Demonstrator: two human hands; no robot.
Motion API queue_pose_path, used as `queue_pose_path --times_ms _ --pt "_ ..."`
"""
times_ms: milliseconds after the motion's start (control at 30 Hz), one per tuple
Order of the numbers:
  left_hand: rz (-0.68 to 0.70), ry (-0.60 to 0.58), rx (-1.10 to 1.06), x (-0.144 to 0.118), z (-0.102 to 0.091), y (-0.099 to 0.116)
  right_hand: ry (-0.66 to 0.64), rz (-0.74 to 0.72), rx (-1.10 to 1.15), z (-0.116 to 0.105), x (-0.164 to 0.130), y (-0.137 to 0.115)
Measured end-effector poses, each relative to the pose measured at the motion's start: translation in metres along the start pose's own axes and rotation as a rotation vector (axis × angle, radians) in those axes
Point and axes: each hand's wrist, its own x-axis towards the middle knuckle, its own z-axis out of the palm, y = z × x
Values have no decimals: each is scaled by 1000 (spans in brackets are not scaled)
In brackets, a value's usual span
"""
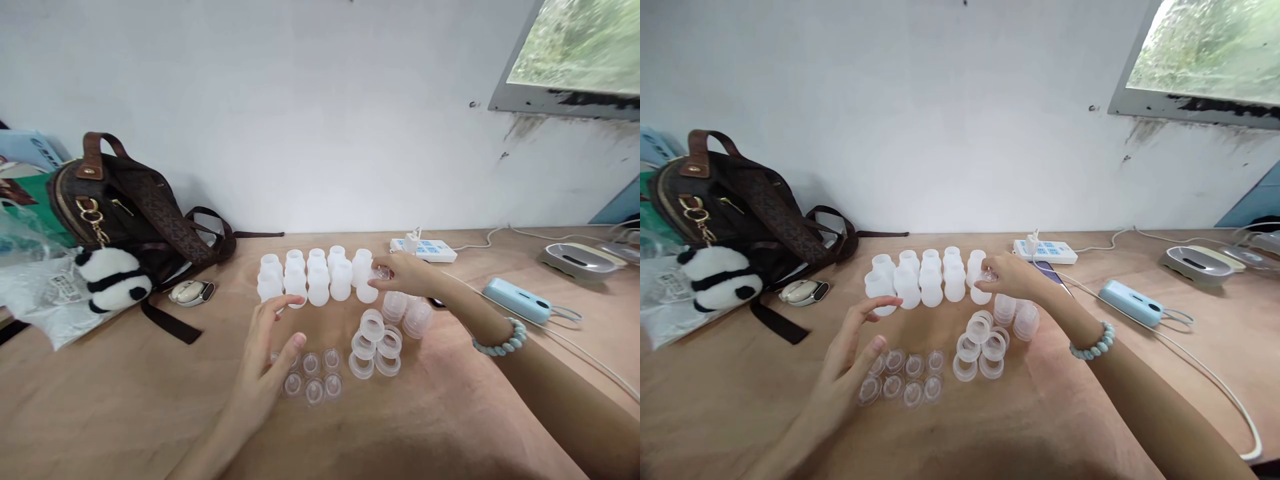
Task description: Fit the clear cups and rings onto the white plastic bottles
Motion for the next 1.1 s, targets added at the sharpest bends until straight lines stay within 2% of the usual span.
queue_pose_path --times_ms 167,333,467,533,633,733,800,933,1100 --pt "-56 -17 -15 -1 2 1 17 -8 5 8 7 1" --pt "-48 -44 -2 -1 1 1 43 -16 7 8 5 6" --pt "-23 -18 28 0 3 -1 214 -1 169 9 -16 0" --pt "-13 -15 25 0 5 -2 330 -60 299 18 -31 -11" --pt "-31 -57 -35 0 10 -1 469 -199 424 43 -49 -36" --pt "-89 -154 -169 2 14 3 594 -362 506 70 -58 -60" --pt "-137 -228 -293 3 16 6 617 -442 547 82 -60 -70" --pt "-215 -321 -491 5 19 9 652 -539 555 88 -64 -80" --pt "-330 -418 -638 1 21 11 722 -615 421 88 -73 -87"
